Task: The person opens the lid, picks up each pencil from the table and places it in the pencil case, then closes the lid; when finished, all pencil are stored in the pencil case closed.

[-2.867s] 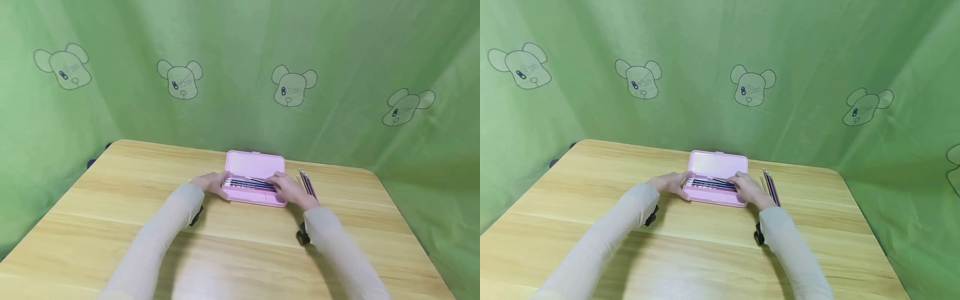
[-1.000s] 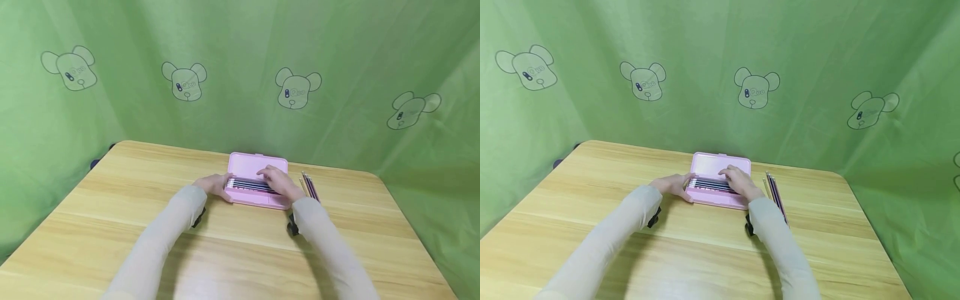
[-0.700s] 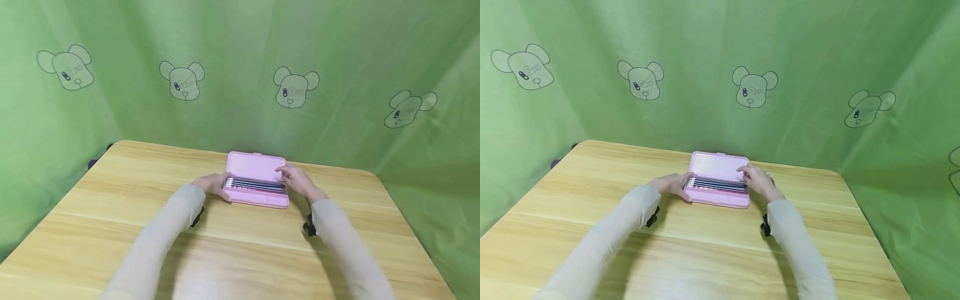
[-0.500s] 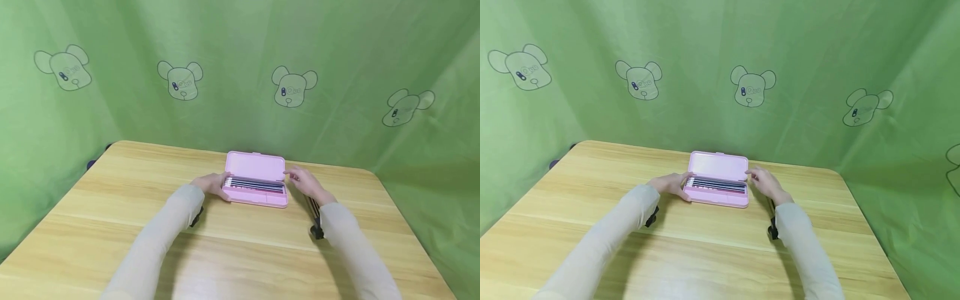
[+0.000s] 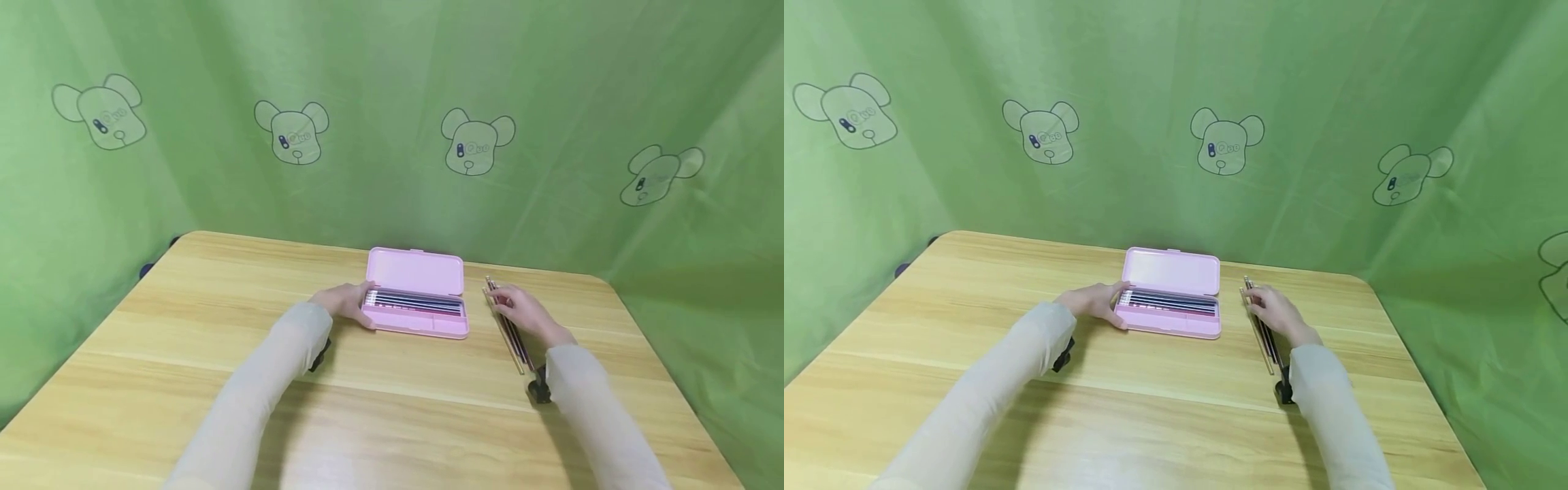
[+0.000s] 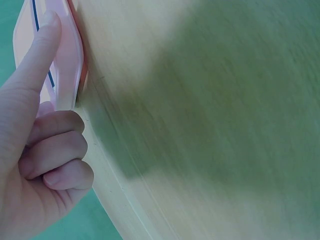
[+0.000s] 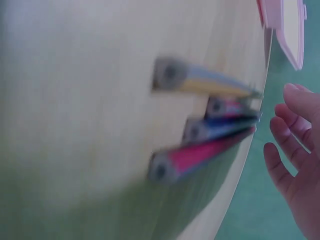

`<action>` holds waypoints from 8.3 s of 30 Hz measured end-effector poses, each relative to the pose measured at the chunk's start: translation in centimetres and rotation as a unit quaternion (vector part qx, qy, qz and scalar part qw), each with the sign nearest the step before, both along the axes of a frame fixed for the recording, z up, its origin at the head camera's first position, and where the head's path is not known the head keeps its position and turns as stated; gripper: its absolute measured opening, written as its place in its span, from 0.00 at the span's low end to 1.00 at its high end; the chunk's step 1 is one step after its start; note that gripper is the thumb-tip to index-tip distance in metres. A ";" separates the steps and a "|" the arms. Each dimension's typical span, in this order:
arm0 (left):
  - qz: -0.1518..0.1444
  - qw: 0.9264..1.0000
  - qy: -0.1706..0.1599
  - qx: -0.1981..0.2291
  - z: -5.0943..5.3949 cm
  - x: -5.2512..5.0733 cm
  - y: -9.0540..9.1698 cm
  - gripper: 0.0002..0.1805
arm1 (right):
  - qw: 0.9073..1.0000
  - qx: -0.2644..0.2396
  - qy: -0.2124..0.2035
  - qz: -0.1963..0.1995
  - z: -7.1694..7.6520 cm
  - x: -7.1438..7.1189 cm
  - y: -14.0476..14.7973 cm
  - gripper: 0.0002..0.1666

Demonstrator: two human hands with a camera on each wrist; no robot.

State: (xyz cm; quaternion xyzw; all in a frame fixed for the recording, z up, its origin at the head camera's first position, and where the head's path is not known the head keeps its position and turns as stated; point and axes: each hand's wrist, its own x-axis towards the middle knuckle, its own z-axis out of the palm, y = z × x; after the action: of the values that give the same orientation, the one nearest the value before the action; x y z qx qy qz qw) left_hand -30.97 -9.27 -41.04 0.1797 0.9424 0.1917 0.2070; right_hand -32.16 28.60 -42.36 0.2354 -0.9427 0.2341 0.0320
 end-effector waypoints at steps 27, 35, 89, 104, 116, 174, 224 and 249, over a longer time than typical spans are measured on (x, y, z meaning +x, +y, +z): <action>-0.002 1.000 0.002 0.010 -0.2 0.0 0.0 0.57 | 0.991 0.023 -0.129 -0.035 0.4 1.8 2.6 0.24; -0.007 1.000 0.008 0.011 0.4 0.3 0.1 0.56 | 0.990 0.067 -0.111 -0.059 0.3 1.8 1.9 0.19; 0.002 1.000 0.011 0.004 -0.2 0.0 0.1 0.57 | 0.980 0.138 0.041 0.137 1.9 0.2 -14.4 0.19; -0.007 1.000 0.008 0.014 -0.1 0.1 0.0 0.56 | 0.980 0.143 -0.029 0.135 0.5 0.3 -15.3 0.23; -0.007 1.000 0.010 0.009 -0.1 -0.1 0.1 0.57 | 0.986 0.077 -0.029 0.148 0.6 0.0 -14.7 0.18; -0.010 1.000 0.010 0.010 0.0 0.1 -0.1 0.56 | 0.978 0.092 -0.174 -0.074 1.2 1.3 1.0 0.25; -0.012 1.000 0.009 0.006 0.1 0.0 -0.1 0.56 | 0.985 0.097 0.028 0.141 1.2 0.4 -12.2 0.18; -0.010 1.000 0.006 0.012 0.2 0.2 -0.1 0.56 | 0.991 0.079 -0.027 0.103 -0.1 0.1 -14.3 0.21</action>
State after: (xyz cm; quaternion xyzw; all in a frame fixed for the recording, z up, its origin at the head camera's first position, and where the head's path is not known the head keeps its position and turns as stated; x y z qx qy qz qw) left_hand -30.80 -9.34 -40.86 0.1925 0.9395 0.2000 0.2007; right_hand -32.04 14.30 -42.45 0.3268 -0.9294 0.1674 -0.0369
